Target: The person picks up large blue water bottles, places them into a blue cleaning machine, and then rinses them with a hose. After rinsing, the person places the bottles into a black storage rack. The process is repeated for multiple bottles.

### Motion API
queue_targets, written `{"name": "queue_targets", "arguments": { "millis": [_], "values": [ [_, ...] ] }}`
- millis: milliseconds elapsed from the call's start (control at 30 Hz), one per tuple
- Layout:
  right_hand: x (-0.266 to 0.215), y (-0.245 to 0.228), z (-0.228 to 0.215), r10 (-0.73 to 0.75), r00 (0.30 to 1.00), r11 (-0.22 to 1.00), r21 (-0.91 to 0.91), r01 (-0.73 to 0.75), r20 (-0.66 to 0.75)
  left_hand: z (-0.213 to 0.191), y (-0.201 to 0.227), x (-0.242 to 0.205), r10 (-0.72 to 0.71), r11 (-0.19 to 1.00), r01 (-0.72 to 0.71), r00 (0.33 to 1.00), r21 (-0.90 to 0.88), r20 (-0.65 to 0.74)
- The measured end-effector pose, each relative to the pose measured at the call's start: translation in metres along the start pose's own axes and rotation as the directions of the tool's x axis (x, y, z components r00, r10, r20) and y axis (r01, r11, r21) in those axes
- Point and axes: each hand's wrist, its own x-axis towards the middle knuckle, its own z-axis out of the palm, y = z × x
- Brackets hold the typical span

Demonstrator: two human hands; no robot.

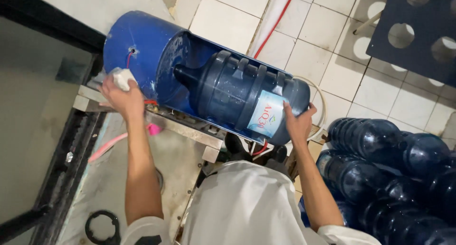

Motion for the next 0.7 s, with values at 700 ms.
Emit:
{"name": "queue_targets", "arguments": {
  "millis": [700],
  "values": [
    [0.088, 0.01, 0.022, 0.14, 0.988, 0.959, -0.258, -0.12, 0.063, 0.189, 0.111, -0.115, 0.324, 0.844, -0.491, 0.789, 0.217, 0.522]
  ]
}}
